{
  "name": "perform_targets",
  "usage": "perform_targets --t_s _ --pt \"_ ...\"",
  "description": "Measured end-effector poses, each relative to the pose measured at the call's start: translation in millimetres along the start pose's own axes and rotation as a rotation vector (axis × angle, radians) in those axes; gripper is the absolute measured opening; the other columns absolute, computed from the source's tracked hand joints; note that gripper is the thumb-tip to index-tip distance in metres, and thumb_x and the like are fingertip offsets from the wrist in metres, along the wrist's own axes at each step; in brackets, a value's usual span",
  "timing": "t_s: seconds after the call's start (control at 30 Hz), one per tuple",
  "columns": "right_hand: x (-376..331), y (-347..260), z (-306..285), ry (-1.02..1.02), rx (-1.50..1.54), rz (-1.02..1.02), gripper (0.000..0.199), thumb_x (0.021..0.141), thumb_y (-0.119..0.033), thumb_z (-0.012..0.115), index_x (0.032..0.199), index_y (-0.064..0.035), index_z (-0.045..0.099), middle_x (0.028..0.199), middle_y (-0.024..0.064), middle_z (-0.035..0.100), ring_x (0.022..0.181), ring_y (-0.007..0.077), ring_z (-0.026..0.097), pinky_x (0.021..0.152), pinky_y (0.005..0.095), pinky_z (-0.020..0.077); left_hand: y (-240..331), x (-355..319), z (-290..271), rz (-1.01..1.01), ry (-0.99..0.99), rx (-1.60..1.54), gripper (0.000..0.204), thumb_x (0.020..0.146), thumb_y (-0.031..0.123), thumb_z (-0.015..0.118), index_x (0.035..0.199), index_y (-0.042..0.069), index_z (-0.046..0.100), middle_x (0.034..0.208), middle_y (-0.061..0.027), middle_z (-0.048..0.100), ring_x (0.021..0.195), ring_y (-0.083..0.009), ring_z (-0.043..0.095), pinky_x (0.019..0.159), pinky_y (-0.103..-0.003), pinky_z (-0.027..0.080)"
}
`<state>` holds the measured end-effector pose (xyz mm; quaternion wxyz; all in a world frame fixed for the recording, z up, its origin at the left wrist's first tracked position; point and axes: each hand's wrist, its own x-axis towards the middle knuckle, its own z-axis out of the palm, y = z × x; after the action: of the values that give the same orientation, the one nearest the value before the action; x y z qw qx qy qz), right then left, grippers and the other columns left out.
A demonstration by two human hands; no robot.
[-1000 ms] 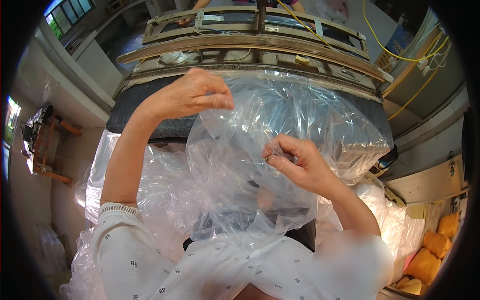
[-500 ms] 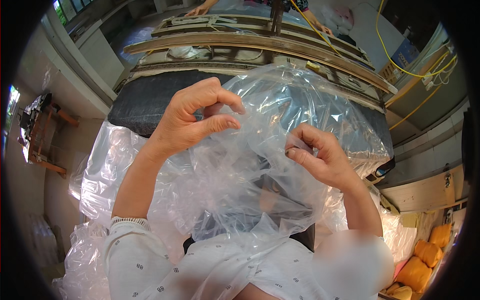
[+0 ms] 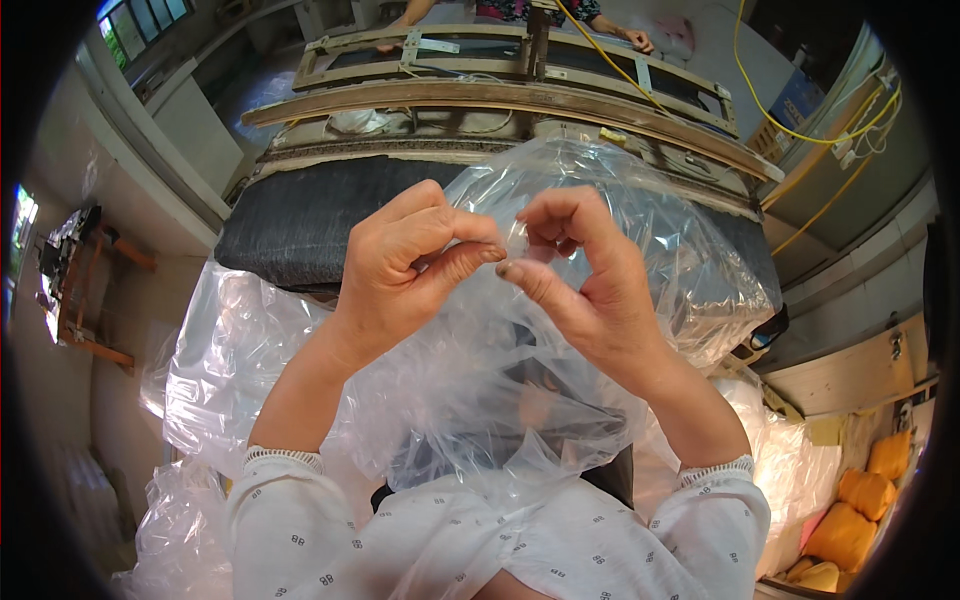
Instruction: The recorder wraps a large plastic part in clear plastic film on a workbench with the help of another person.
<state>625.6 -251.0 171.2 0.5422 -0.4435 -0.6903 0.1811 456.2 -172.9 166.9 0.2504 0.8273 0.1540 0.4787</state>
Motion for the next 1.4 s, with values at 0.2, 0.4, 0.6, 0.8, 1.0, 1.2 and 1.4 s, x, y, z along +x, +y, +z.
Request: perform_targets --t_s 0.2,0.4,0.6,0.8,1.0,1.2,1.4 --pt "7 8 -9 -0.138 0.142 0.098 0.029 0.078 -0.008 0.068 0.105 -0.0021 0.058 0.079 0.0005 0.056 0.069 0.0069 0.049 0.064 0.0205 0.0416 -3 3 -2 0.019 -0.070 0.003 0.016 0.071 0.001 0.071 0.086 0.007 0.068 0.065 -0.0001 0.046 0.056 -0.0098 0.041 0.047 -0.023 0.033" --pt "2 18 -12 -0.044 0.308 0.260 0.015 0.078 -0.007 0.067 0.093 -0.0023 0.063 0.081 0.0013 0.061 0.068 0.0063 0.053 0.062 0.0207 0.0426 -3 6 6 -0.036 -0.103 -0.039 0.018 0.071 0.001 0.071 0.088 0.006 0.069 0.066 -0.0007 0.044 0.057 -0.0100 0.041 0.048 -0.023 0.033" --pt "-4 32 -30 0.146 -0.026 0.034 0.004 0.083 -0.002 0.060 0.087 -0.0029 0.057 0.084 0.0016 0.060 0.077 0.0069 0.054 0.067 0.0205 0.0429 -43 33 0 -0.047 -0.358 0.054 0.015 0.070 0.013 0.073 0.082 0.005 0.067 0.065 -0.0017 0.046 0.063 -0.0118 0.045 0.057 -0.028 0.037" --pt "-8 39 -57 0.458 0.170 0.081 0.010 0.088 0.002 0.052 0.093 -0.0059 0.049 0.082 0.0031 0.055 0.076 0.0093 0.050 0.065 0.0227 0.0426 -113 43 75 -0.315 -0.732 -0.404 0.026 0.075 0.027 0.068 0.092 0.007 0.068 0.099 -0.0046 0.062 0.098 -0.0155 0.052 0.089 -0.033 0.039" --pt "3 119 -117 0.564 -0.464 0.084 0.005 0.089 -0.003 0.051 0.090 -0.0067 0.050 0.075 -0.0016 0.051 0.069 0.0061 0.046 0.061 0.0200 0.0399 -85 -5 137 -0.769 -0.924 -0.669 0.040 0.084 0.032 0.060 0.115 0.006 0.057 0.106 -0.0072 0.060 0.100 -0.0158 0.053 0.088 -0.032 0.042" --pt "3 226 -109 0.641 -0.091 0.198 0.002 0.085 -0.007 0.057 0.084 -0.0055 0.055 0.070 -0.0042 0.054 0.064 0.0037 0.045 0.058 0.0188 0.0379 -177 25 120 -0.483 -0.049 -0.222 0.024 0.085 0.025 0.059 0.077 0.003 0.054 0.066 0.0010 0.051 0.063 -0.0087 0.045 0.058 -0.026 0.039" --pt "13 252 -83 0.744 -0.164 0.372 0.011 0.079 -0.011 0.062 0.081 -0.0005 0.061 0.066 0.0033 0.060 0.063 0.0079 0.052 0.060 0.0234 0.0422 -193 39 127 -0.549 0.156 0.079 0.021 0.079 0.024 0.062 0.084 0.004 0.058 0.071 -0.0106 0.059 0.064 -0.0209 0.052 0.064 -0.031 0.042"
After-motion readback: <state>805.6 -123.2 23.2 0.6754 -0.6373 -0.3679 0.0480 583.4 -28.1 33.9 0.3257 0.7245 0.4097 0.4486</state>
